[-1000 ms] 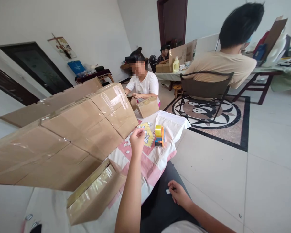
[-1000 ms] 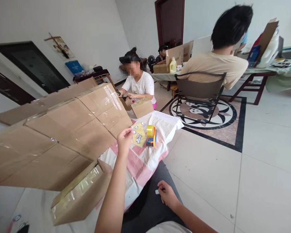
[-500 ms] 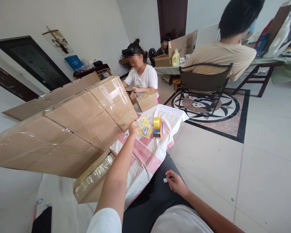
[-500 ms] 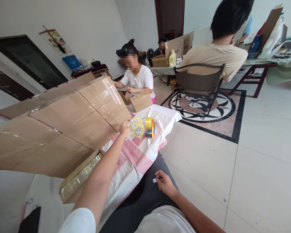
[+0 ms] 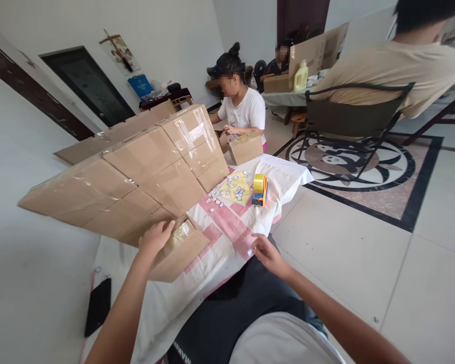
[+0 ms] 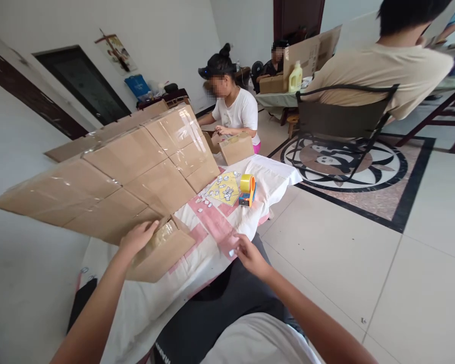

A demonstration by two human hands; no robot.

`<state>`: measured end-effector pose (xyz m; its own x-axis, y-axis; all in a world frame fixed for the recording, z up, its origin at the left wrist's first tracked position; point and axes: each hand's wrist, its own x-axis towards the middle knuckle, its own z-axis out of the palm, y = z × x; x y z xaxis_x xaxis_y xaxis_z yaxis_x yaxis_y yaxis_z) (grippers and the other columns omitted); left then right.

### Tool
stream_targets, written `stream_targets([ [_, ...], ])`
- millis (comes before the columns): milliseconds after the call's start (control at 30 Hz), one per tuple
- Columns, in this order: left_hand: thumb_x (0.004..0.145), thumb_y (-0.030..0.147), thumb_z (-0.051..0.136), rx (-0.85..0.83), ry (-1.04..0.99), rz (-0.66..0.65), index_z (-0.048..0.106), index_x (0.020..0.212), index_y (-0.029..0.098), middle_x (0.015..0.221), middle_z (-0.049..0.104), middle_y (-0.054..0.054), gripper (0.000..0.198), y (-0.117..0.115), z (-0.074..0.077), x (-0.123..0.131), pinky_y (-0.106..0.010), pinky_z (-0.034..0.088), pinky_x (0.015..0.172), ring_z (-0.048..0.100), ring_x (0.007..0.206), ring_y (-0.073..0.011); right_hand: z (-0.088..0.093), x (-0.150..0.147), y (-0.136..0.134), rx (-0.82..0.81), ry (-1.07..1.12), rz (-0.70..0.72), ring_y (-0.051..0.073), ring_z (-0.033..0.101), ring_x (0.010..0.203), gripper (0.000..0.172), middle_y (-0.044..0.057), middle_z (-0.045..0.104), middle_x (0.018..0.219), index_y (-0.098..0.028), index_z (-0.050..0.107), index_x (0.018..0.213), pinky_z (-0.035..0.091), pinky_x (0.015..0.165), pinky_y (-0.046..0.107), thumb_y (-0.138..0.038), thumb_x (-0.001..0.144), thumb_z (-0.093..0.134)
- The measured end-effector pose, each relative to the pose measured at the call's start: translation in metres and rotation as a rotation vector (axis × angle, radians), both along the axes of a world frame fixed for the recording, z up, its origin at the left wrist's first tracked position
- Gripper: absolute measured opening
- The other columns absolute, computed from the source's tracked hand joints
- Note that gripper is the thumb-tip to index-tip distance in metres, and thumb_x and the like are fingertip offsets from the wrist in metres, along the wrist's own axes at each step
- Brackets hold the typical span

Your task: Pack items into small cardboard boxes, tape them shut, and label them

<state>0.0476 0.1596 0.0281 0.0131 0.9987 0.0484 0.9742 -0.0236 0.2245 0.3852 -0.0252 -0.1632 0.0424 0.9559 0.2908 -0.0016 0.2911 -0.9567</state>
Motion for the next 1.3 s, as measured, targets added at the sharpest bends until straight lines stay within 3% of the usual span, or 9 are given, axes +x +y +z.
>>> stream_targets([
  [67,0.092,0.065,0.038,-0.051,0.046,0.008,0.065,0.086,0.023,0.107,0.074,-0.015,0.050,-0.013,-0.012,-0.030,-0.049,0.045,0.083,0.065,0.101,-0.0384,0.024,-0.015,0.042,0.139,-0.067,0.101,0.016,0.060,0.078,0.042,0.004,0.062,0.095,-0.026,0.038,0.141,0.051,0.070,0.031,-0.033,0.102,0.050],
  [167,0.095,0.065,0.029,-0.068,0.065,-0.062,0.057,0.083,0.025,0.100,0.073,-0.006,0.050,-0.024,-0.027,-0.049,-0.035,0.043,0.076,0.065,0.098,-0.0275,0.048,-0.049,0.100,0.297,-0.143,0.217,0.017,0.062,0.085,0.041,0.005,0.063,0.099,-0.024,0.039,0.142,0.051,0.078,0.032,-0.025,0.102,0.046],
  [267,0.095,0.067,0.031,-0.069,0.076,-0.137,0.051,0.080,0.026,0.094,0.070,-0.002,0.048,-0.026,-0.033,-0.052,-0.032,0.038,0.074,0.063,0.095,-0.0229,0.054,-0.080,0.137,0.325,-0.217,0.299,0.017,0.063,0.090,0.044,0.006,0.064,0.104,-0.022,0.040,0.143,0.051,0.083,0.033,-0.020,0.099,0.047],
  [367,0.095,0.068,0.031,-0.070,0.084,-0.170,0.048,0.078,0.025,0.092,0.068,-0.001,0.048,-0.024,-0.034,-0.052,-0.031,0.036,0.073,0.062,0.093,-0.0220,0.049,-0.092,0.151,0.309,-0.253,0.350,0.017,0.063,0.087,0.046,0.005,0.064,0.103,-0.022,0.041,0.142,0.051,0.081,0.032,-0.017,0.097,0.050],
  [700,0.097,0.063,0.031,-0.041,0.094,-0.185,0.048,0.081,0.026,0.093,0.067,-0.001,0.044,-0.027,-0.036,-0.050,-0.033,0.034,0.074,0.060,0.095,-0.0226,0.036,-0.099,0.161,0.274,-0.266,0.375,0.017,0.063,0.085,0.041,0.003,0.065,0.099,-0.023,0.047,0.133,0.050,0.079,0.030,-0.016,0.093,0.052],
  [900,0.098,0.057,0.035,-0.035,0.114,-0.198,0.049,0.082,0.026,0.097,0.068,0.000,0.037,-0.027,-0.034,-0.048,-0.032,0.036,0.076,0.062,0.099,-0.0219,0.025,-0.117,0.159,0.180,-0.173,0.165,0.019,0.061,0.079,0.030,0.003,0.063,0.096,-0.022,0.054,0.117,0.050,0.077,0.035,-0.022,0.088,0.061],
  [1000,0.098,0.057,0.034,-0.043,0.120,-0.193,0.049,0.084,0.026,0.098,0.067,0.000,0.037,-0.025,-0.035,-0.048,-0.032,0.037,0.077,0.061,0.100,-0.0221,0.014,-0.123,0.151,0.132,-0.097,0.057,0.023,0.061,0.091,0.027,0.009,0.061,0.107,-0.020,0.059,0.116,0.051,0.087,0.041,-0.030,0.091,0.061],
  [1167,0.098,0.057,0.033,-0.060,0.118,-0.199,0.048,0.085,0.027,0.092,0.065,-0.001,0.037,-0.024,-0.036,-0.049,-0.034,0.036,0.079,0.059,0.099,-0.0227,0.000,-0.136,0.123,0.107,-0.008,0.134,0.024,0.060,0.115,0.042,0.012,0.062,0.120,-0.023,0.065,0.129,0.047,0.104,0.043,-0.049,0.102,0.047],
  [1300,0.097,0.058,0.033,-0.066,0.100,-0.196,0.051,0.087,0.027,0.097,0.067,-0.002,0.038,-0.025,-0.035,-0.048,-0.035,0.036,0.081,0.059,0.101,-0.0233,-0.012,-0.142,0.095,0.074,0.036,0.165,0.028,0.054,0.128,0.055,0.014,0.057,0.131,-0.025,0.064,0.137,0.040,0.114,0.050,-0.061,0.100,0.046],
])
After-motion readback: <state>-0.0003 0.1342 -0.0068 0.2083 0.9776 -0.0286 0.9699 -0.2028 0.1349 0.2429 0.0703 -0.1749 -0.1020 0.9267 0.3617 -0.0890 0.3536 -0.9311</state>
